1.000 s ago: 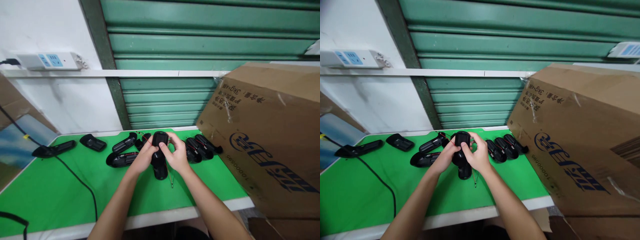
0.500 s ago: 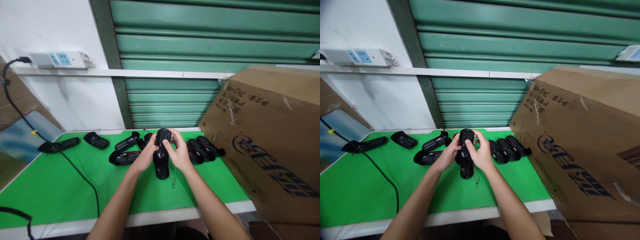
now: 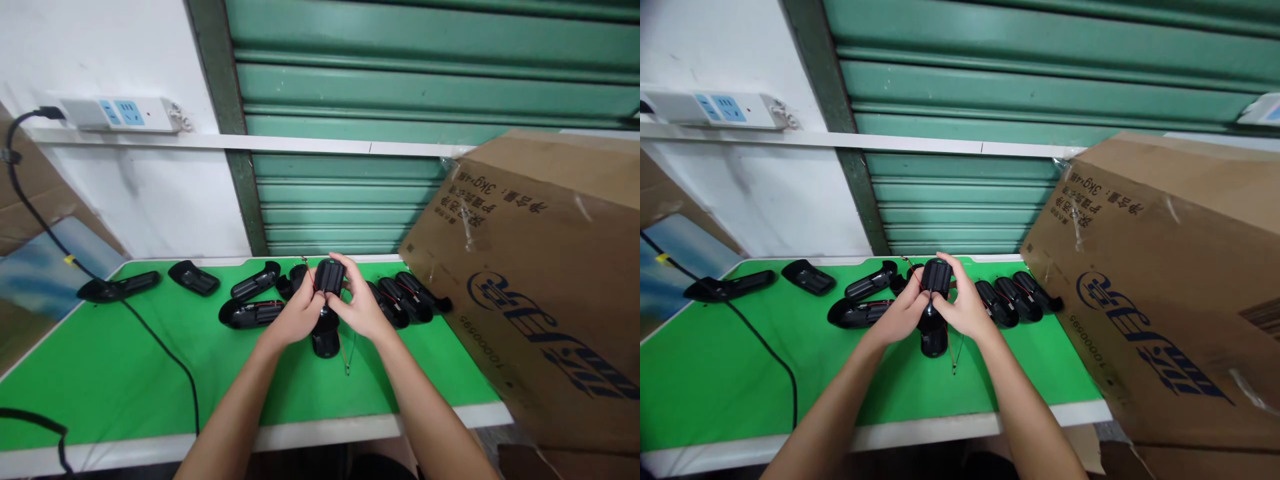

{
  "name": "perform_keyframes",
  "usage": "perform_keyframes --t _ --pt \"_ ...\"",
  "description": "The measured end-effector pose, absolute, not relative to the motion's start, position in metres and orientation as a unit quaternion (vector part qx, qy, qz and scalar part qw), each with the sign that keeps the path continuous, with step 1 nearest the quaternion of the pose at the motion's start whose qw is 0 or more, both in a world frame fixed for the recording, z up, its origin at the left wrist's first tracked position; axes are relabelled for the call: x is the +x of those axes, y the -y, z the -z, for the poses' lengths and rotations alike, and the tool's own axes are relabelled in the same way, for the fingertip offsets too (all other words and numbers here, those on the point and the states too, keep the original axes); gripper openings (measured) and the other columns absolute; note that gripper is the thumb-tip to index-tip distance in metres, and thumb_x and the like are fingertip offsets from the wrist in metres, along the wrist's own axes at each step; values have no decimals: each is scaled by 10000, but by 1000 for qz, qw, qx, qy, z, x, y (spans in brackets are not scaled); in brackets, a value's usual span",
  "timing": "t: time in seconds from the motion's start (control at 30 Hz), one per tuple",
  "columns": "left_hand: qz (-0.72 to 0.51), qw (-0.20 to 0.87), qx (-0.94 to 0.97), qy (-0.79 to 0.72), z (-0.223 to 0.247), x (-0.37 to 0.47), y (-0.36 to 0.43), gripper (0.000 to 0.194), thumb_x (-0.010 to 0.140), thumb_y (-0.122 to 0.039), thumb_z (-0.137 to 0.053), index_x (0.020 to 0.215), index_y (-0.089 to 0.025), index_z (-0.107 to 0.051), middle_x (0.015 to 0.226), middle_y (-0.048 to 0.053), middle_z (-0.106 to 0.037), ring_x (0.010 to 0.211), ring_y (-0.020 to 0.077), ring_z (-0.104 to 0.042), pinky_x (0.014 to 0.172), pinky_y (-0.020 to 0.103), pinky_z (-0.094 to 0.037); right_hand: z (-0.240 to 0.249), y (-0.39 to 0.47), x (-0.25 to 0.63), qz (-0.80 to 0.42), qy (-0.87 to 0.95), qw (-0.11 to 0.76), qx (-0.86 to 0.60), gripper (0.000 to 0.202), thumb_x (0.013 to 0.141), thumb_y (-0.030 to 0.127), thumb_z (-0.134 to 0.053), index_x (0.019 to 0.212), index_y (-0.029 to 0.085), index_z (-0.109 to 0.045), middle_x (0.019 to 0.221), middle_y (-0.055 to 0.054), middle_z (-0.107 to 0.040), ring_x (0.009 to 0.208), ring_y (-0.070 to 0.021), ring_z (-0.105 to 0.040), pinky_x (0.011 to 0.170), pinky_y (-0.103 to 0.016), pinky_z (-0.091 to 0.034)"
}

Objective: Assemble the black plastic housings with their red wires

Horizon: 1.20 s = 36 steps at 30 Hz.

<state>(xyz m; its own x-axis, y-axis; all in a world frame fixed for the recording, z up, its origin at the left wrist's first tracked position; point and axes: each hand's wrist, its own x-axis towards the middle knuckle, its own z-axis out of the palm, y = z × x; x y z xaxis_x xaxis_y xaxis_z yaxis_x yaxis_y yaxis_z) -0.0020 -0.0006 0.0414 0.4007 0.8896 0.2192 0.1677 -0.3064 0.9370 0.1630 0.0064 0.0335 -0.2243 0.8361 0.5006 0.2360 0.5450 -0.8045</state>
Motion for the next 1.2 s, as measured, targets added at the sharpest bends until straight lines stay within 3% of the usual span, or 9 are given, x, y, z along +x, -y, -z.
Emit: perform_keyframes --t 0.27,0.47,0.67,0.93,1.2 --pt "-372 414 745 -369 -38 -5 -1 384 990 -241 -390 1367 -171 -404 1283 117 -548 1241 229 -534 1161 401 -394 -35 -5 168 -342 732 451 -379 626 866 182 -582 1453 255 -379 1402 -115 -548 1261 -252 -584 1000 -415 -555" --pt "-366 406 742 -387 -35 -3 -2 416 1015 -254 -348 1416 -145 -338 1402 173 -478 1380 255 -452 1222 437 -319 -30 -5 164 -340 729 457 -379 614 888 185 -561 1457 261 -344 1375 -118 -538 1248 -246 -572 966 -386 -556" --pt "-372 393 749 -381 -33 -3 -1 390 1017 -239 -358 1397 -152 -378 1358 150 -520 1330 253 -495 1203 417 -354 -34 -4 163 -346 729 459 -372 586 895 168 -531 1440 254 -336 1367 -117 -532 1234 -232 -575 980 -375 -540" --pt "-349 416 764 -349 -38 -7 3 571 948 -133 -357 1513 -143 -272 1561 133 -383 1492 259 -325 1277 395 -225 -36 -3 167 -376 720 443 -380 551 879 188 -533 1393 253 -346 1262 -93 -552 1110 -226 -598 931 -375 -544" --pt "-341 431 761 -346 -41 -5 5 623 879 -129 -421 1488 -143 -291 1547 132 -400 1453 272 -376 1245 425 -285 -32 -5 165 -421 695 444 -376 570 874 200 -562 1389 292 -336 1246 -58 -521 1153 -220 -578 1026 -388 -493"
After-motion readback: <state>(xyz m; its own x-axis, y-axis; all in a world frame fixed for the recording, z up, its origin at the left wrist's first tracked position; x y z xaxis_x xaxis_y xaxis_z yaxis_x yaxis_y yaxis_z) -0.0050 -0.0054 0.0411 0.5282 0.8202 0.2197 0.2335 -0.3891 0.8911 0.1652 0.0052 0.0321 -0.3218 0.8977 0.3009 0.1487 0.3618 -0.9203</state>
